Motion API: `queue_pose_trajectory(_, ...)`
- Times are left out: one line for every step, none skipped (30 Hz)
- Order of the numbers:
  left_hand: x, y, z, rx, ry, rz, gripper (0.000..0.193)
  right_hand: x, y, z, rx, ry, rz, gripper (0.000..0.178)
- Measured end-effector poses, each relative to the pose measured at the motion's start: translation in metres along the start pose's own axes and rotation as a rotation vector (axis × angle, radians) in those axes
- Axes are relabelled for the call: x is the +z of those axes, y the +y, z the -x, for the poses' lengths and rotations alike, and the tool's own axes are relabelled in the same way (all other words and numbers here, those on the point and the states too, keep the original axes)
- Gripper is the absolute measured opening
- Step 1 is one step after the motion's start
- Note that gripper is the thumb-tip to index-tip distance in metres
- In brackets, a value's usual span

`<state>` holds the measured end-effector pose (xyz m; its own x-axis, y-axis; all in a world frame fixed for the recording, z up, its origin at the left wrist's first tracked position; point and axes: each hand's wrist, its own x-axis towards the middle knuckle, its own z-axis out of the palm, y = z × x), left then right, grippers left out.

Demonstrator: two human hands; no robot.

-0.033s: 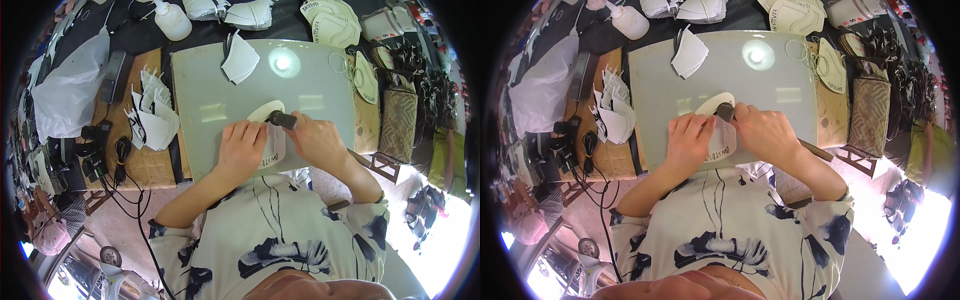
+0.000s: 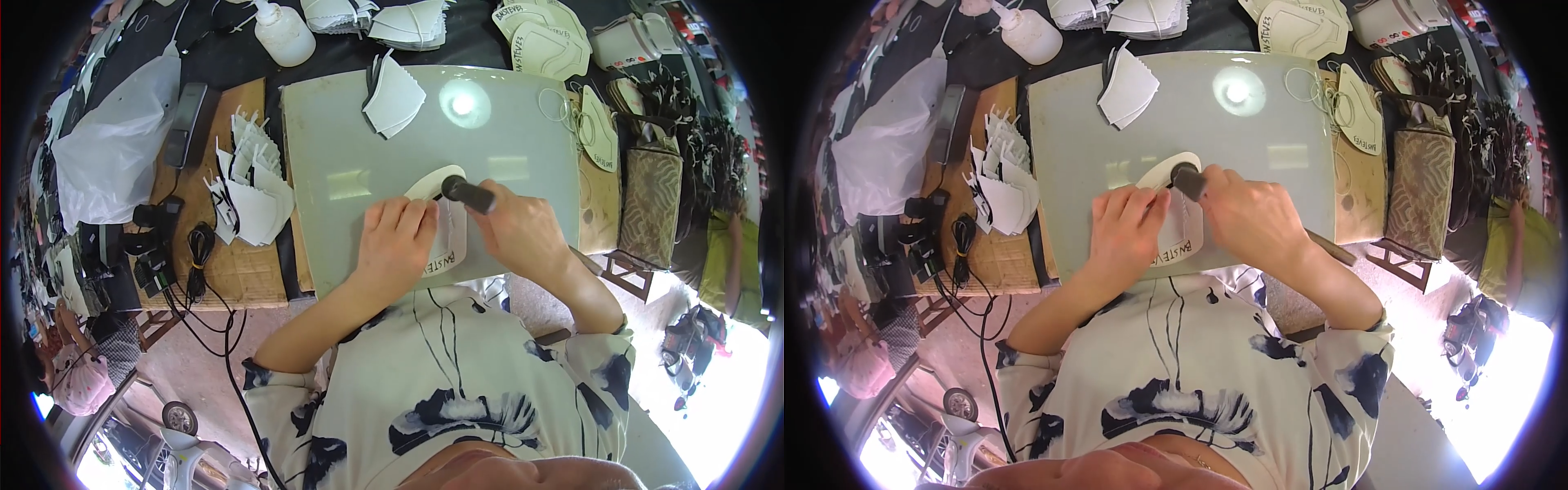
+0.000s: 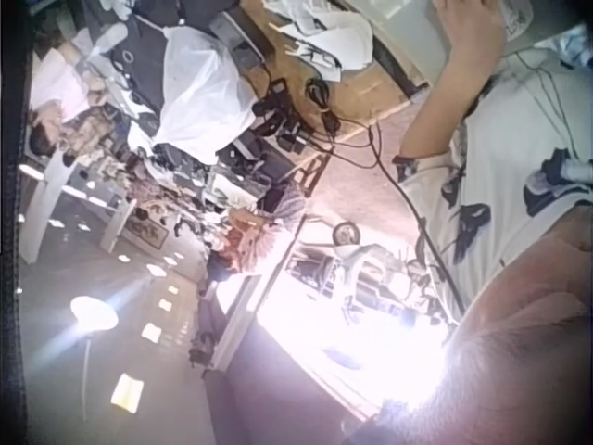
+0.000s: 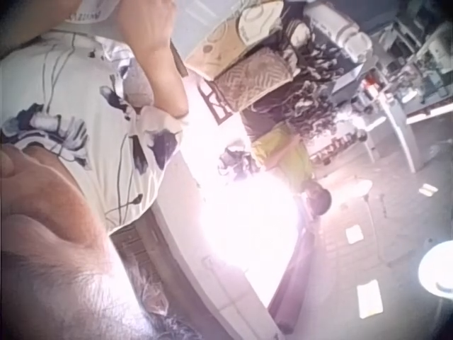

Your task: Assembling shoe upper components by hammering them on a workspace and bundling finished pieces with a rubber band.

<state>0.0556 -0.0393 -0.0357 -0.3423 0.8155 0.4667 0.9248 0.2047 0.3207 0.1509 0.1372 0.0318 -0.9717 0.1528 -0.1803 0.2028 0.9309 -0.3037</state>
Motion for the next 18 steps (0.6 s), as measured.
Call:
queue_pose_trajectory(0.0, 0.001, 0.0, -0.001, -0.001, 0.0, 0.029, -0.001, -0.001, 0.002, -0.018, 0.132, -0.078, 0.017)
queue_pose_trajectory(0.001, 0.001, 0.0, -0.004, 0.009, 0.01, 0.028, 0.001, -0.002, 0.002, -0.018, 0.131, -0.079, 0.017)
queue_pose_trajectory(0.0, 0.002, 0.0, -0.007, 0.019, 0.021, 0.028, 0.004, -0.004, 0.002, 0.001, 0.017, -0.005, 0.017)
queue_pose_trajectory(0.0, 0.002, 0.0, -0.006, 0.019, 0.02, 0.028, 0.006, -0.005, 0.002, 0.022, -0.095, 0.07, 0.017)
queue_pose_trajectory(0.0, 0.002, 0.001, -0.03, 0.011, 0.031, 0.028, 0.005, -0.005, 0.001, 0.022, -0.094, 0.07, 0.017)
queue_pose_trajectory(-0.001, 0.001, 0.001, -0.054, 0.003, 0.041, 0.028, 0.005, -0.005, 0.0, 0.037, -0.088, 0.067, 0.017)
queue_pose_trajectory(-0.003, 0.001, 0.001, -0.052, 0.002, 0.041, 0.028, 0.005, -0.005, -0.001, 0.052, -0.083, 0.064, 0.017)
queue_pose_trajectory(-0.007, -0.001, 0.0, -0.149, -0.012, 0.164, 0.029, 0.006, -0.004, -0.001, 0.054, -0.081, 0.063, 0.017)
queue_pose_trajectory(-0.01, -0.001, 0.0, -0.246, -0.027, 0.287, 0.03, 0.007, -0.003, 0.0, 0.056, -0.082, 0.061, 0.017)
queue_pose_trajectory(-0.01, -0.001, 0.001, -0.246, -0.028, 0.286, 0.03, 0.008, -0.002, 0.0, 0.056, -0.084, 0.059, 0.017)
queue_pose_trajectory(-0.01, 0.0, 0.002, -0.204, -0.031, 0.233, 0.031, 0.008, -0.001, 0.0, 0.056, -0.083, 0.057, 0.017)
queue_pose_trajectory(-0.009, 0.0, 0.004, -0.162, -0.034, 0.182, 0.032, 0.008, 0.0, 0.0, 0.047, -0.072, 0.058, 0.017)
queue_pose_trajectory(-0.007, 0.001, 0.005, -0.162, -0.035, 0.182, 0.032, 0.008, 0.0, 0.0, 0.037, -0.063, 0.059, 0.018)
queue_pose_trajectory(-0.004, 0.002, 0.007, -0.116, -0.013, 0.119, 0.032, 0.008, 0.0, 0.0, 0.038, -0.063, 0.059, 0.018)
queue_pose_trajectory(-0.002, 0.003, 0.008, -0.07, 0.009, 0.056, 0.032, 0.007, 0.0, 0.0, 0.036, -0.045, 0.026, 0.018)
queue_pose_trajectory(-0.003, 0.003, 0.008, -0.07, 0.008, 0.055, 0.032, 0.007, -0.001, -0.001, 0.035, -0.025, -0.006, 0.018)
queue_pose_trajectory(-0.004, 0.003, 0.007, -0.08, 0.001, 0.068, 0.032, 0.004, -0.003, 0.0, 0.034, -0.025, -0.007, 0.018)
queue_pose_trajectory(-0.005, 0.003, 0.006, -0.09, -0.006, 0.081, 0.033, 0.001, -0.008, 0.003, -0.001, 0.049, -0.049, 0.018)
